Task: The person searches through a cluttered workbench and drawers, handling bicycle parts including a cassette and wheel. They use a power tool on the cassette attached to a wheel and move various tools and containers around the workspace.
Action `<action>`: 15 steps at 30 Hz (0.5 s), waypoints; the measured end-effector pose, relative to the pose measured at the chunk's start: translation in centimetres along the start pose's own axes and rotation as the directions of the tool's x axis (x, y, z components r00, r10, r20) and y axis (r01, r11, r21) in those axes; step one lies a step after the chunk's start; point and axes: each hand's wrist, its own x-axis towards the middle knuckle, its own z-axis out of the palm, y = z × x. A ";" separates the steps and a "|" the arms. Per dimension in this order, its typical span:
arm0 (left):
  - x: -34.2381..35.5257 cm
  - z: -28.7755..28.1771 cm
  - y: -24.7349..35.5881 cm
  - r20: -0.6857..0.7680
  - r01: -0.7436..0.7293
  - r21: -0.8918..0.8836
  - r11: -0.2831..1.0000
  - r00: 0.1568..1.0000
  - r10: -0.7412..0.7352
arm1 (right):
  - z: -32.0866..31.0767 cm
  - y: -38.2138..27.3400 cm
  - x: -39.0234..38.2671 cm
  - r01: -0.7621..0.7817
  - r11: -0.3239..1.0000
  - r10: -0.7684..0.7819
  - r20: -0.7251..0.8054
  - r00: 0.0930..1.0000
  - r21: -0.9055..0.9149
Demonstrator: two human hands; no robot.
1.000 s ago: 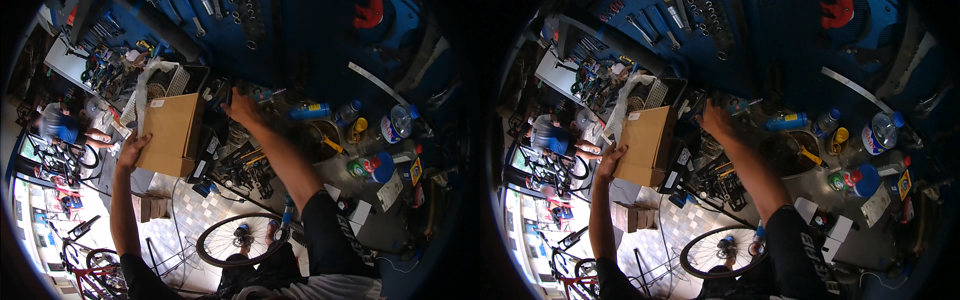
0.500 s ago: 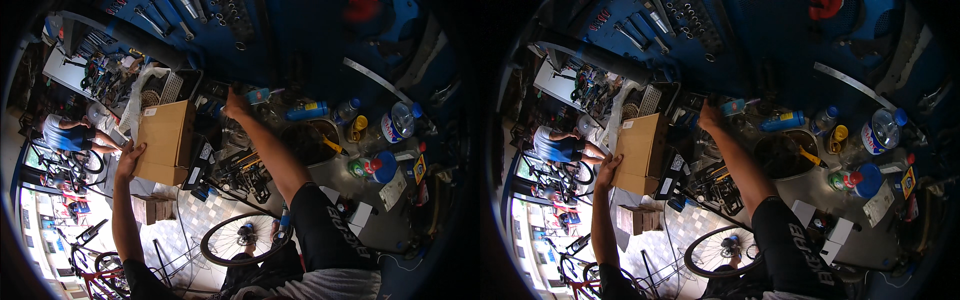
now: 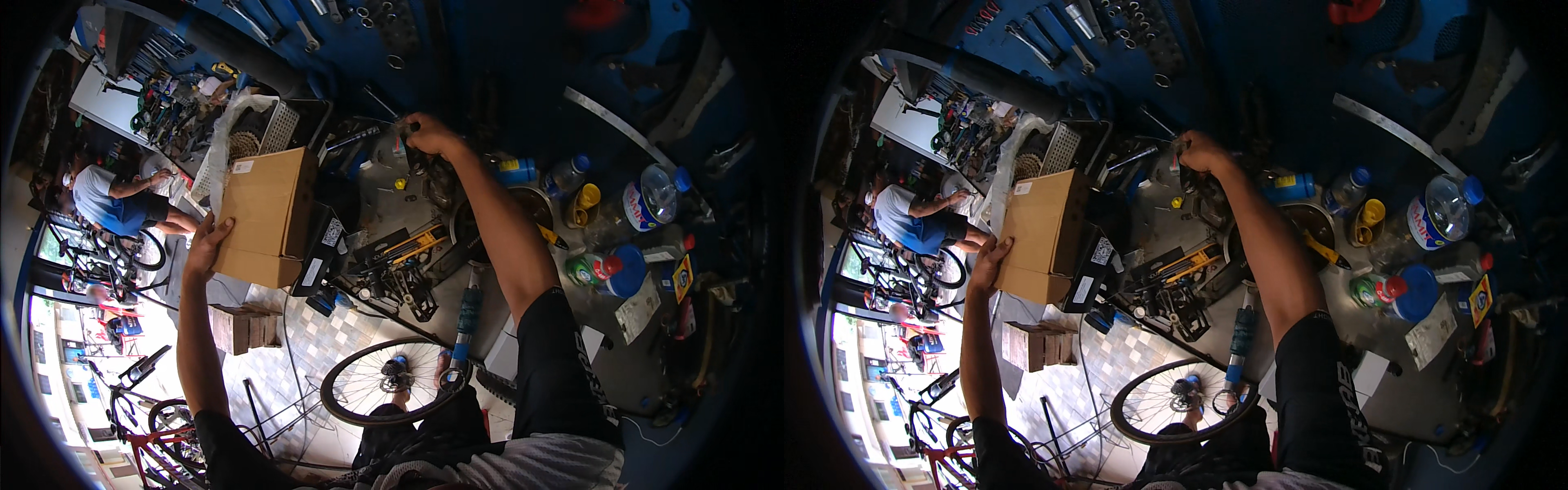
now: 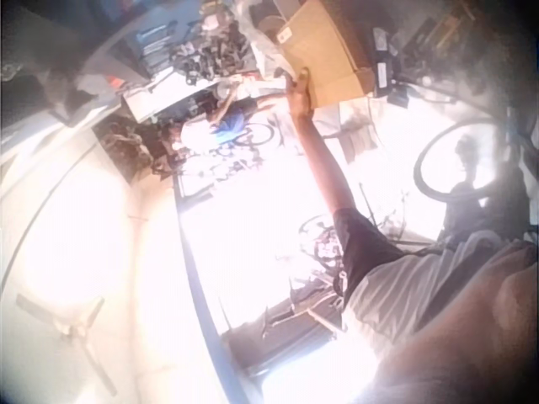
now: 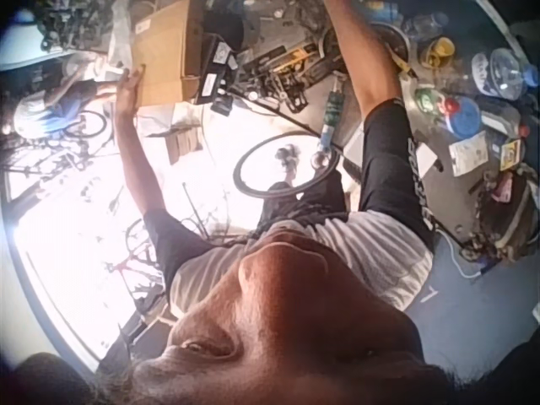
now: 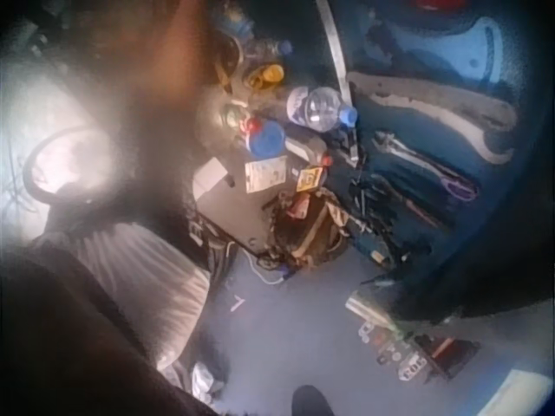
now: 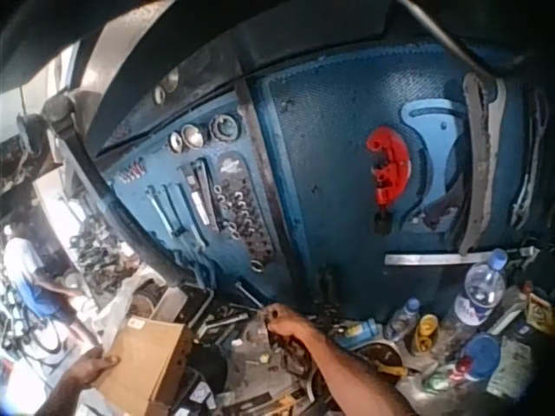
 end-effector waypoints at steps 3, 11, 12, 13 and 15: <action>0.0 0.1 0.3 0.047 -0.015 -0.025 1.000 0.999 0.017 | 1.1 0.1 0.3 0.012 0.999 -0.013 -0.027 1.000 -0.047; -0.8 -0.7 -0.3 0.009 0.002 -0.022 1.000 1.000 -0.002 | 9.7 -4.0 -0.7 0.026 0.757 -0.209 -0.204 0.956 -0.653; -0.4 0.0 0.3 0.024 0.001 -0.019 1.000 1.000 0.000 | 10.1 -4.3 -0.4 0.002 0.642 -0.283 -0.235 0.930 -0.767; -0.1 0.8 0.8 0.039 -0.001 -0.015 1.000 0.999 0.001 | 10.4 -4.7 0.0 -0.037 0.590 -0.278 -0.246 0.928 -0.806; -0.8 1.1 1.1 0.034 -0.011 -0.029 1.000 0.999 0.012 | 11.1 -5.5 0.0 0.139 0.481 -0.407 -0.081 0.910 -0.865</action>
